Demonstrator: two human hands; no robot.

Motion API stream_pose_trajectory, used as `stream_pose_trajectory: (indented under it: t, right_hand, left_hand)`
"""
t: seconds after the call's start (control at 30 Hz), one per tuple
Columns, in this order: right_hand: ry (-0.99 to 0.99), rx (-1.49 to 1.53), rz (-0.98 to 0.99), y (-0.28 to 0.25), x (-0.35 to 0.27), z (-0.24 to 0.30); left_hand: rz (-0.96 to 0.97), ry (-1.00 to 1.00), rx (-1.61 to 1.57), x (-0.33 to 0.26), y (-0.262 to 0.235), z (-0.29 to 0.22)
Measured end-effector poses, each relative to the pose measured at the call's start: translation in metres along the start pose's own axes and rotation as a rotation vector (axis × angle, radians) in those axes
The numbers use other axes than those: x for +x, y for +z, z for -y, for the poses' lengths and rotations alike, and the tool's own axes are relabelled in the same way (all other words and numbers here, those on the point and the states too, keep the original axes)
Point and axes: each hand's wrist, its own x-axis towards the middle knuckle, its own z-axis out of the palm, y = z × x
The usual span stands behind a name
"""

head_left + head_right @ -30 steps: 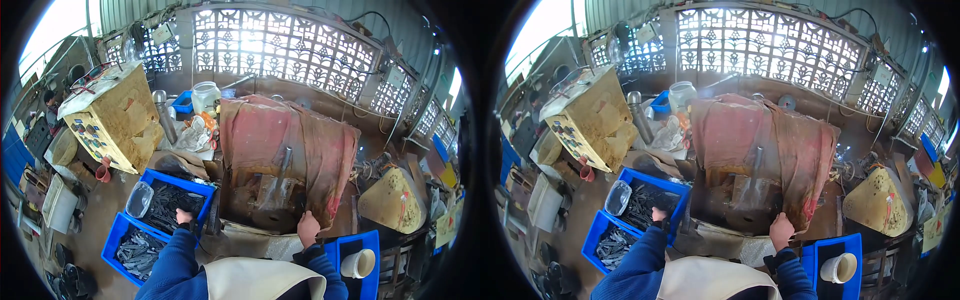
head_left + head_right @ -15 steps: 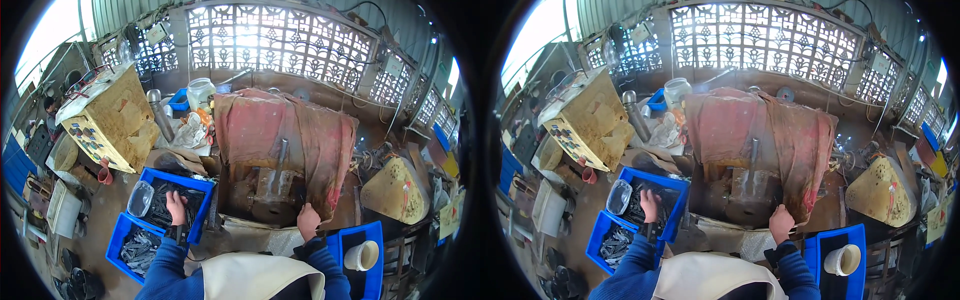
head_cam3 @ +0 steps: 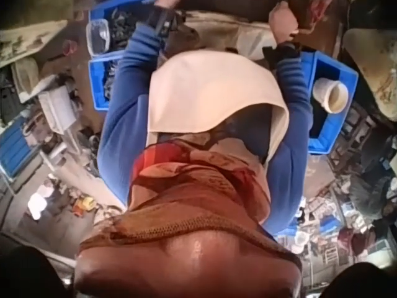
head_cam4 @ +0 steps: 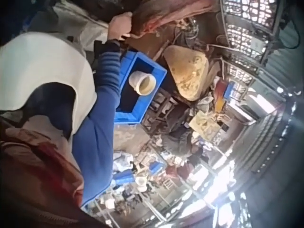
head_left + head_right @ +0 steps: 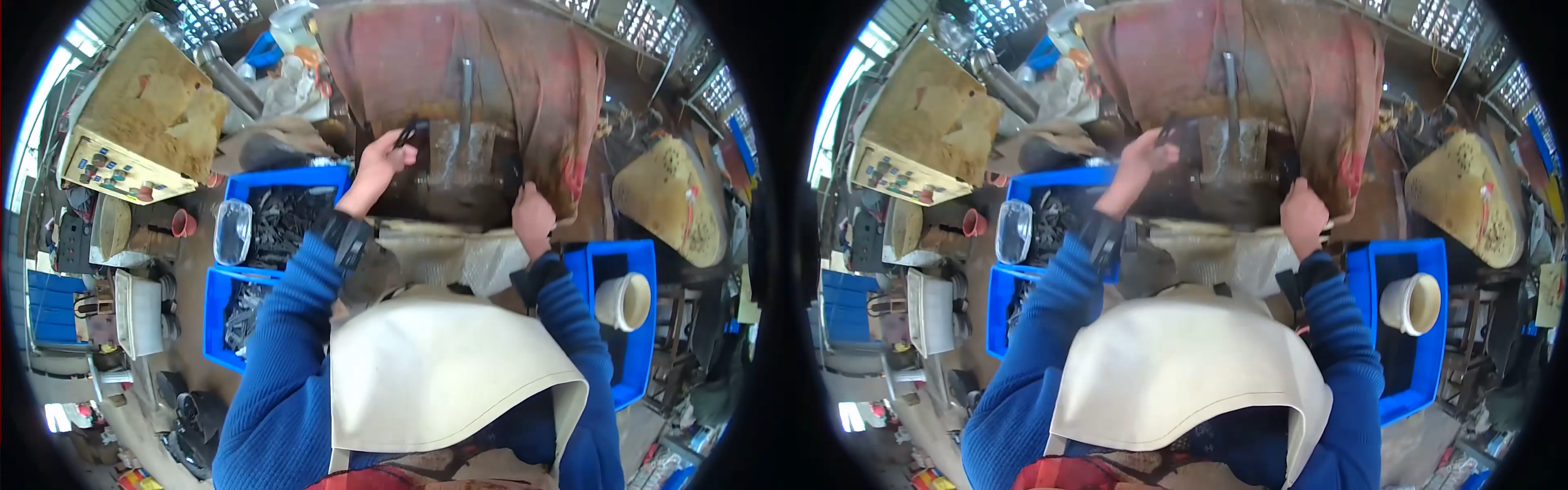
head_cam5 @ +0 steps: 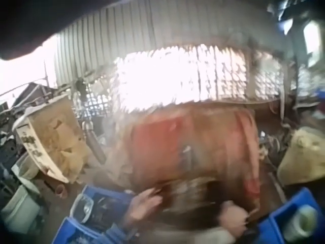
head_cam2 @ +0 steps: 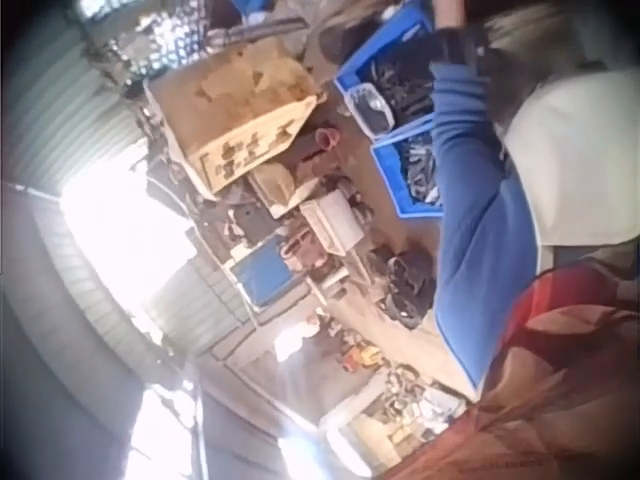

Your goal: The person picks up a metal piece from a blue bin, dips it into a bucket of water, and presses it against a rotating grinding wheel. They repeatedly dip and grind the piece before placing it into another blue bin and starting the next one.

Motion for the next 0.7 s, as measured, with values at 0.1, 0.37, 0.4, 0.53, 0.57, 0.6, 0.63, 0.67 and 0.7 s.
stream_pose_trajectory:
  t: [0.1,0.37,0.4,0.53,0.57,0.6,0.63,0.67,0.7]
  right_hand:
    - [0.004,0.016,0.034,0.001,-0.003,0.005]
    - [0.023,0.041,0.009,0.001,-0.011,-0.002]
    - [0.018,0.039,0.003,0.000,-0.011,-0.002]
    - [0.026,0.037,0.014,-0.007,-0.010,0.002]
    - [0.033,0.037,0.021,-0.009,-0.010,0.004]
    - [0.026,0.037,0.015,-0.011,-0.012,0.006]
    - [0.022,0.037,0.020,-0.011,-0.016,0.008]
    - [0.024,0.031,0.018,-0.011,-0.016,0.007]
    - [0.026,0.024,0.016,-0.011,-0.014,0.006]
  left_hand:
    - [0.021,0.147,0.331,0.015,0.009,0.041]
    - [-0.010,0.036,0.483,-0.005,0.020,0.090]
    - [-0.018,-0.005,0.474,-0.010,0.019,0.092]
    - [-0.052,0.039,0.508,-0.009,0.019,0.097]
    - [-0.065,0.083,0.529,-0.008,0.018,0.098]
    - [-0.072,0.088,0.527,-0.009,0.016,0.100]
    - [-0.068,0.072,0.559,-0.013,0.014,0.101]
    - [-0.057,0.063,0.586,-0.012,0.016,0.103]
    - [-0.046,0.054,0.614,-0.009,0.017,0.104]
